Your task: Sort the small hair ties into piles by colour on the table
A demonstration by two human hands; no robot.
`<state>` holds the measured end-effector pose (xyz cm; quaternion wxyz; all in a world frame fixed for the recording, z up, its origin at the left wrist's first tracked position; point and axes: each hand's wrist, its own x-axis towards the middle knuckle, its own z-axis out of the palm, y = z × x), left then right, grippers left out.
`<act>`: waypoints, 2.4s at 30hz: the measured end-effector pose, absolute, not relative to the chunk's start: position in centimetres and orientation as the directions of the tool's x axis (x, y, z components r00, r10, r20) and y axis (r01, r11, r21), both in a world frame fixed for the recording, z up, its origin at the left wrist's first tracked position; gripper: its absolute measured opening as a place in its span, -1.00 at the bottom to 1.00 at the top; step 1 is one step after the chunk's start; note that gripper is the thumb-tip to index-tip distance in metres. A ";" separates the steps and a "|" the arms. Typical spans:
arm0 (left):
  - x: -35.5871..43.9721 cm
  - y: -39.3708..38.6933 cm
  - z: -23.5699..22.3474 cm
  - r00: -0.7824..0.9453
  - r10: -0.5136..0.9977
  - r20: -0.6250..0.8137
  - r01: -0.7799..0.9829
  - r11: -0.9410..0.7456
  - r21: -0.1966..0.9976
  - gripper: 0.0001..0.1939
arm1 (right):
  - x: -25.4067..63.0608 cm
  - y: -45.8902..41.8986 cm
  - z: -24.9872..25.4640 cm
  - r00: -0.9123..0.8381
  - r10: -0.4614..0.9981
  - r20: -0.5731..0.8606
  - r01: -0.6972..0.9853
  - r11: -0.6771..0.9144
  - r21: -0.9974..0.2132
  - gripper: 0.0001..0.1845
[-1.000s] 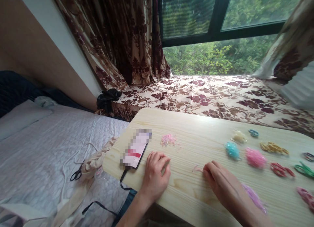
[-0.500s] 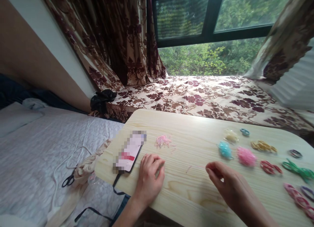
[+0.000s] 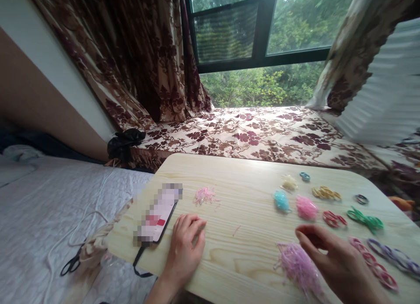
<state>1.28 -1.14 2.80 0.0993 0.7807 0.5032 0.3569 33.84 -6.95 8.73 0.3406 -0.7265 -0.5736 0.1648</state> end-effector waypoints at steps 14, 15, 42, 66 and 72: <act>0.6 -1.0 1.4 0.267 0.835 0.482 0.723 -0.504 0.472 -0.77 | 39.6 -3.8 9.8 0.482 0.848 0.221 0.774 -0.294 -0.561 -0.66; 0.6 -1.0 1.4 0.272 0.832 0.484 0.724 -0.508 0.466 -0.76 | 39.6 -3.5 9.8 0.474 0.851 0.227 0.787 -0.294 -0.542 -0.67; 1.2 -1.5 3.7 0.252 0.868 0.427 0.691 -0.471 0.549 -0.75 | 24.4 -0.6 8.2 -0.252 0.964 -0.083 0.935 0.220 -0.279 -0.78; -0.6 0.9 -0.6 0.390 0.673 0.629 0.717 -0.651 0.252 -0.80 | 35.4 -10.6 8.6 0.176 0.984 0.031 0.778 -0.120 -0.617 -0.70; -0.1 0.1 0.2 0.293 0.754 0.587 0.709 -0.584 0.396 -0.79 | 35.9 -12.7 7.9 0.238 0.970 0.041 0.752 -0.157 -0.641 -0.74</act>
